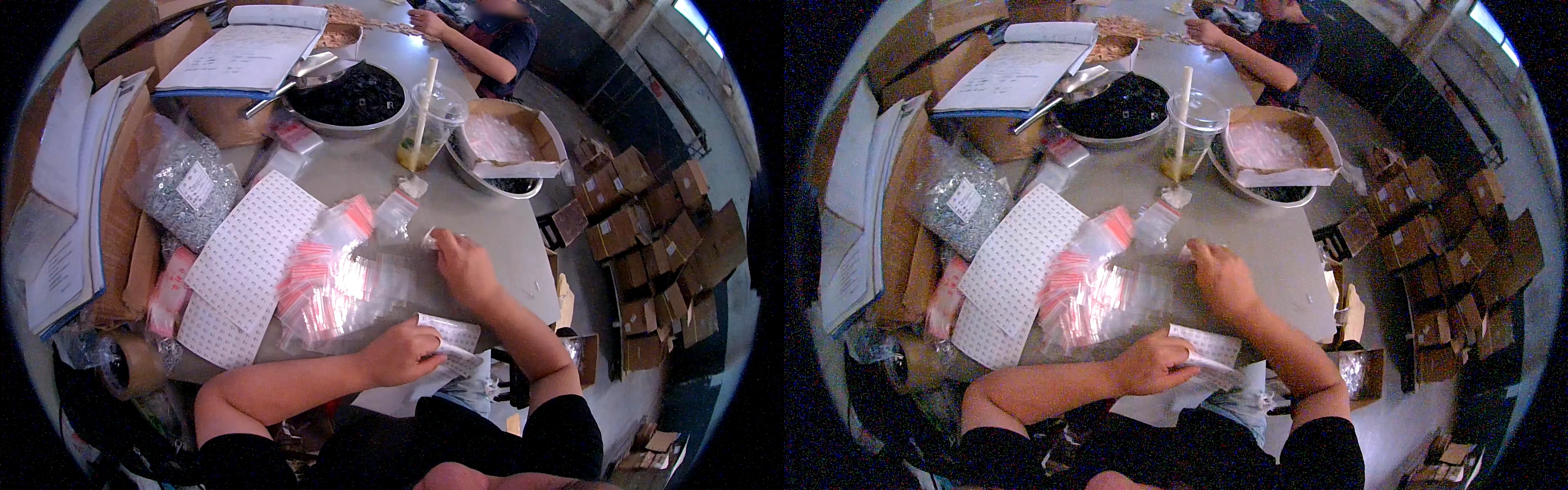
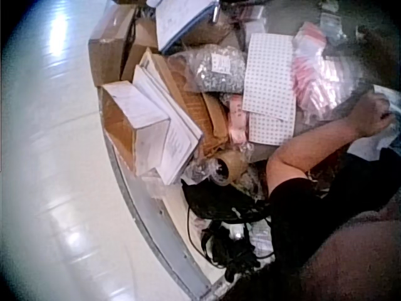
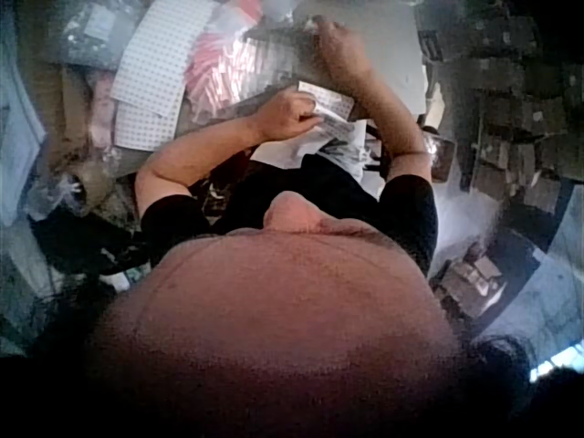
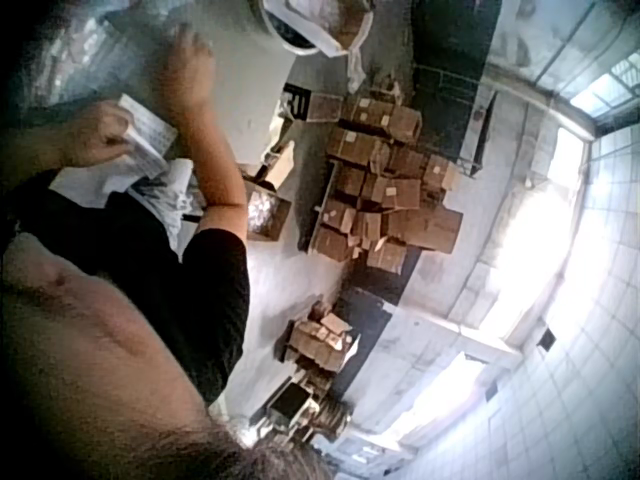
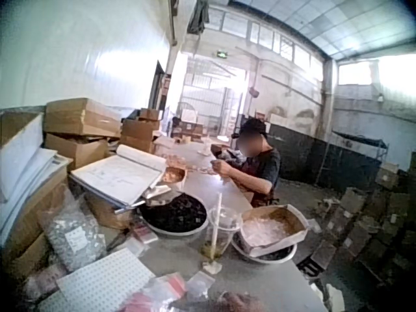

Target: The person sits at a table and repeatedly picks small white circular objects from a sheet, placing them into small clear plastic bags. The person handles the bags and objects by hand, organizing them on the table.

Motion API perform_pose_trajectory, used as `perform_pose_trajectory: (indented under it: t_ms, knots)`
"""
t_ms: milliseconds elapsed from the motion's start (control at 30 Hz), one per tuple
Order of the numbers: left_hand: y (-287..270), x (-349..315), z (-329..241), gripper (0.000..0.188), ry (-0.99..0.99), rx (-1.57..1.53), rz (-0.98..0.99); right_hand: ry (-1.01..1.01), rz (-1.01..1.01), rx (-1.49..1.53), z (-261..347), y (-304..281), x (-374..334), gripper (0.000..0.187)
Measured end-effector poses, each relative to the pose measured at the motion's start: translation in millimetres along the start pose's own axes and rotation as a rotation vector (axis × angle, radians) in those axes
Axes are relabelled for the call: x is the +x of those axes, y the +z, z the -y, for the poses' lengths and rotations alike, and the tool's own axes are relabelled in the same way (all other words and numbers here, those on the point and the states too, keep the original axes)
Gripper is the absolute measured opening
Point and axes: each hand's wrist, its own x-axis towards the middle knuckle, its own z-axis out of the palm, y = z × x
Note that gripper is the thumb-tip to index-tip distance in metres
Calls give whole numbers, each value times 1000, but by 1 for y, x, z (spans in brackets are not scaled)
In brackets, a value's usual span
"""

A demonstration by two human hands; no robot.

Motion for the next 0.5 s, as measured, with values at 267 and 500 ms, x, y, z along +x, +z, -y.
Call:
perform_pose_trajectory:
  t_ms: [267, 500]
  knots:
    - [-1, 3, -3, 26, 0, -97, -64, -61, -747, -106, -71, -60, 93, 18]
    - [-4, 5, -5, 26, -92, -126, -84, -24, -569, -118, -98, -63, 108, 22]
